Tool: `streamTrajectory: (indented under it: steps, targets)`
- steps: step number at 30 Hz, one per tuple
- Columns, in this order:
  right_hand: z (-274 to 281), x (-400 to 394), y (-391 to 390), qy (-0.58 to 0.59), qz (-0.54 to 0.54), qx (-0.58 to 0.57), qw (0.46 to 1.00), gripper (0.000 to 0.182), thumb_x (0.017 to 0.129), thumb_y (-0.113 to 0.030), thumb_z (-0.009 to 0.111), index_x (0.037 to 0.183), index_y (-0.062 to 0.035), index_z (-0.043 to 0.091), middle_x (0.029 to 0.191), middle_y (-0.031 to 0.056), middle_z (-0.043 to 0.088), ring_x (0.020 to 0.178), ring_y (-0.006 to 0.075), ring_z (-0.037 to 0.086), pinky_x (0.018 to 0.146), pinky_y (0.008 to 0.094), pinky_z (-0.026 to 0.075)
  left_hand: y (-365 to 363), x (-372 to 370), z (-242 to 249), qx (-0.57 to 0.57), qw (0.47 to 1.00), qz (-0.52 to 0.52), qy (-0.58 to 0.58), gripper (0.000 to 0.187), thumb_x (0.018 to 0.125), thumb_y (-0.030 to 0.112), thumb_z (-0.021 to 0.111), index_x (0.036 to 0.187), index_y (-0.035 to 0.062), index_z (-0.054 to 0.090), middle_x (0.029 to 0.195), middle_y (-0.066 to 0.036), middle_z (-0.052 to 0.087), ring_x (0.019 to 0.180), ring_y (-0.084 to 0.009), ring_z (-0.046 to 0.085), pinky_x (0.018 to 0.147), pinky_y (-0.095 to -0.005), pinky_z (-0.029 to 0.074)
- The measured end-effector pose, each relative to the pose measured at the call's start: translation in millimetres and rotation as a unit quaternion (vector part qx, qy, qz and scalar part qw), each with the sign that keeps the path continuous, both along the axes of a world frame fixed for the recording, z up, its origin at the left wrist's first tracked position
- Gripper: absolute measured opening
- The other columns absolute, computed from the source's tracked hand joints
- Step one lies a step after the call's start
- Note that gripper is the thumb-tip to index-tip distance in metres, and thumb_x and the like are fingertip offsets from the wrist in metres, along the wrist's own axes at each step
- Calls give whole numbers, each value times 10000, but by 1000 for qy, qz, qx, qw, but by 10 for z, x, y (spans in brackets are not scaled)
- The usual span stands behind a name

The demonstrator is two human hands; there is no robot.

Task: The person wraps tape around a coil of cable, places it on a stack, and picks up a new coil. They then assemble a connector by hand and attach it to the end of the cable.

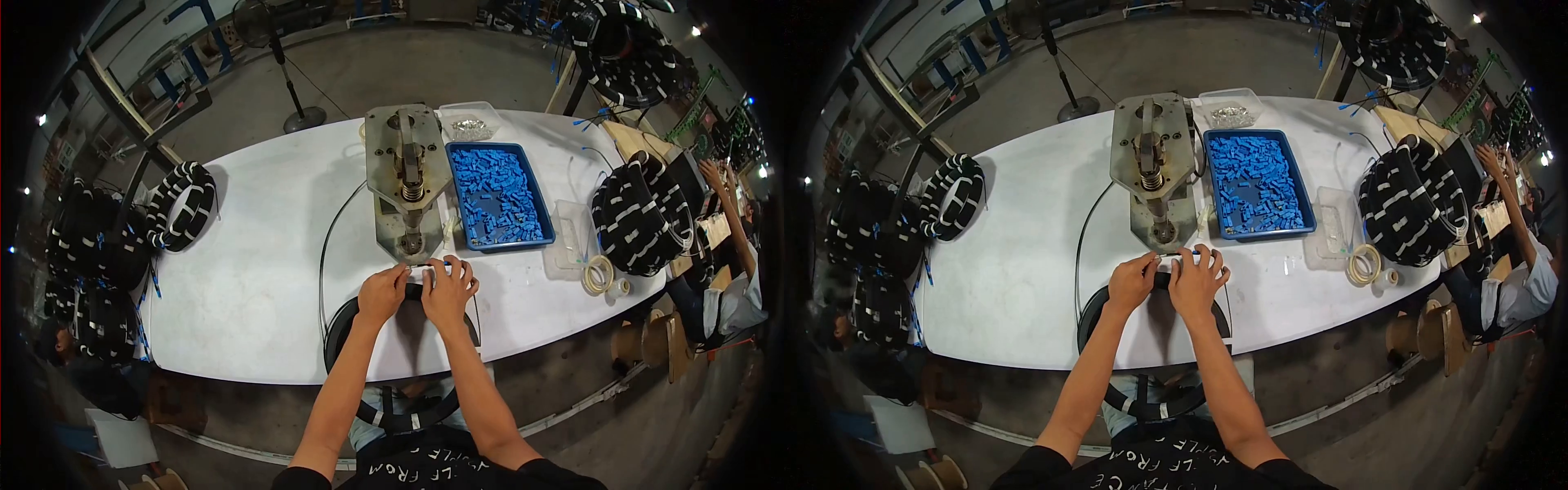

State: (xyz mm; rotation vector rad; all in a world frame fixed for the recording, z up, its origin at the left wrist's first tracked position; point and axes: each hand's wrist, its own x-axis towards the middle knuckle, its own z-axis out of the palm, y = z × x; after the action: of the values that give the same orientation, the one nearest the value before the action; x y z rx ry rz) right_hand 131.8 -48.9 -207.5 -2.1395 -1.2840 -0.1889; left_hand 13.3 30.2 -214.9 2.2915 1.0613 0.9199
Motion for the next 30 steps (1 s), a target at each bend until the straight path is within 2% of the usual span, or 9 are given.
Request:
streamTrajectory:
  steps: [2, 7, 12, 14, 16, 17, 23, 30]
  targets:
    - [-93, -21, -1, 2, -18, 4, 1000, 178, 898, -181, 618, 1072, -160, 647, 1152, 76, 537, 1154, 329, 453, 954, 533, 305, -30, 8, 14, -43, 999, 2, 1, 201, 914, 172, 632, 992, 2, 703, 791, -197, 690, 702, -365, 676, 630, -412, 532]
    - [-116, 31, 85, 26, -2, 20, 999, 189, 900, -164, 613, 1085, -184, 650, 1144, 70, 539, 1135, 323, 459, 949, 522, 319, -11, 17, -53, -45, 999, 16, 6, 204, 922, 171, 630, 1017, 7, 706, 780, -193, 693, 698, -351, 685, 625, -403, 532]
    - [-129, 223, 335, 36, 72, 95, 992, 190, 877, -151, 651, 1057, -205, 678, 1095, 67, 570, 1097, 323, 485, 946, 484, 340, 77, 76, -34, -35, 998, 46, -7, 215, 927, 176, 628, 1027, 0, 702, 777, -189, 694, 683, -343, 686, 619, -399, 527]
    - [-131, 294, 384, 47, 86, 104, 990, 166, 862, -172, 678, 1025, -195, 699, 1083, 71, 583, 1088, 317, 494, 940, 469, 348, 109, 118, -30, -27, 998, 62, -19, 179, 931, 186, 619, 996, 46, 708, 718, -184, 661, 640, -377, 643, 573, -453, 493]
    - [-141, 348, 422, 60, 90, 123, 986, 150, 854, -200, 693, 1003, -186, 710, 1086, 75, 578, 1092, 310, 490, 944, 474, 340, 161, 129, -43, -39, 997, 55, -30, 183, 924, 170, 627, 1011, 30, 706, 757, -181, 675, 671, -355, 659, 596, -417, 503]
    - [-153, 353, 423, 59, 92, 124, 986, 150, 854, -200, 693, 1003, -186, 710, 1086, 75, 578, 1092, 310, 490, 944, 474, 340, 178, 126, -49, -51, 997, 45, -38, 191, 918, 155, 635, 1026, 13, 704, 796, -178, 690, 702, -333, 675, 618, -382, 512]
    - [-127, 364, 417, 12, 44, 86, 995, 150, 848, -215, 701, 990, -172, 722, 1105, 91, 557, 1123, 305, 461, 966, 510, 301, 333, 151, 29, -53, 997, 49, -36, 140, 886, 155, 655, 960, 70, 737, 837, -145, 682, 729, -335, 651, 631, -392, 502]
    - [-230, 430, 476, 79, 43, 65, 994, 127, 843, -227, 704, 955, -180, 742, 1107, 107, 553, 1133, 306, 453, 958, 506, 305, 329, 180, 20, -6, 999, 53, -10, 143, 887, 165, 638, 945, 85, 741, 854, -138, 685, 746, -353, 648, 655, -429, 509]
